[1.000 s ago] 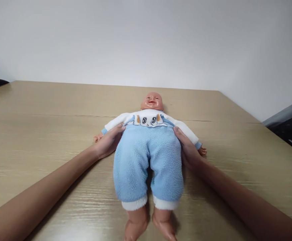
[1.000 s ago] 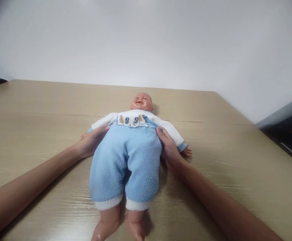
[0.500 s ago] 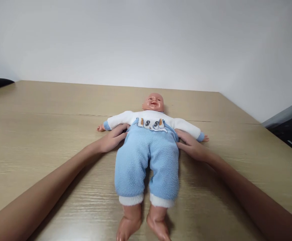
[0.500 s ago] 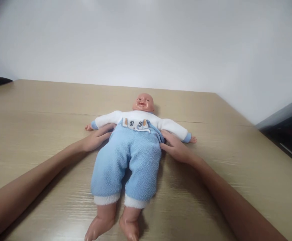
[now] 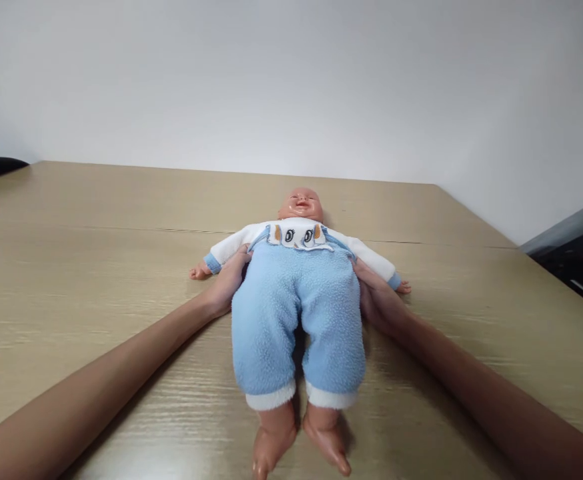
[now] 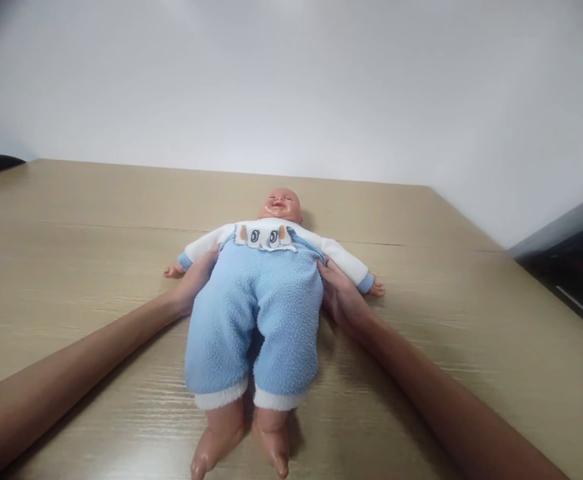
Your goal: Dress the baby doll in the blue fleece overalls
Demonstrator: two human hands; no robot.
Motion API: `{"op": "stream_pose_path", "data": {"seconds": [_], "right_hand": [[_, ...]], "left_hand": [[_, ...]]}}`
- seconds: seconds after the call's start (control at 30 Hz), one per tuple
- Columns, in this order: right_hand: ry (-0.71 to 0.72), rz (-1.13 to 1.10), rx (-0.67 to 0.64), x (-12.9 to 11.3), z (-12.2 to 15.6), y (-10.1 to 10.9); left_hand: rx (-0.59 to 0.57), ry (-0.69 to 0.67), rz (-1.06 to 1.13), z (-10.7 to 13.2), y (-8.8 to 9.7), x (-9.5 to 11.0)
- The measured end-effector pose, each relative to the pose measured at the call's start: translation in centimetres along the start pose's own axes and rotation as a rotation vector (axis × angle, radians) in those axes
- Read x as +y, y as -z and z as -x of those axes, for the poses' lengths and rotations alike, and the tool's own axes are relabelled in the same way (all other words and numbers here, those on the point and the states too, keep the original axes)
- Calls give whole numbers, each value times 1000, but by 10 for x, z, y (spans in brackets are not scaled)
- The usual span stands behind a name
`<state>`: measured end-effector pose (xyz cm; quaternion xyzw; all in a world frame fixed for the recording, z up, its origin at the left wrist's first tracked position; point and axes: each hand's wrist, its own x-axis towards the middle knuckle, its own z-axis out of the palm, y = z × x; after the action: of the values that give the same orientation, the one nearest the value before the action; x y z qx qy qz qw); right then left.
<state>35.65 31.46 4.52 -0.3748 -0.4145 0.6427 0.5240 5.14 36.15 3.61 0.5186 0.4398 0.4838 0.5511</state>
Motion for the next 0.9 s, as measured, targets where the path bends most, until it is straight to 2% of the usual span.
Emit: {"op": "stream_pose_path", "data": {"seconds": [0.13, 0.3, 0.5, 0.73, 0.9], "right_hand": [[21, -24, -6, 0, -2, 3], [52, -1, -23, -4, -4, -2], [59, 13, -39, -8, -3, -5], [81, 40, -54, -6, -8, -5], [104, 204, 40, -1, -9, 2]], "left_hand": [[13, -2, -70, 3, 2, 4], [-111, -5, -20, 11, 3, 13], [-224, -62, -59, 2, 17, 15], [-156, -45, 122, -2, 14, 14], [-131, 10, 286, -6, 10, 11]]}}
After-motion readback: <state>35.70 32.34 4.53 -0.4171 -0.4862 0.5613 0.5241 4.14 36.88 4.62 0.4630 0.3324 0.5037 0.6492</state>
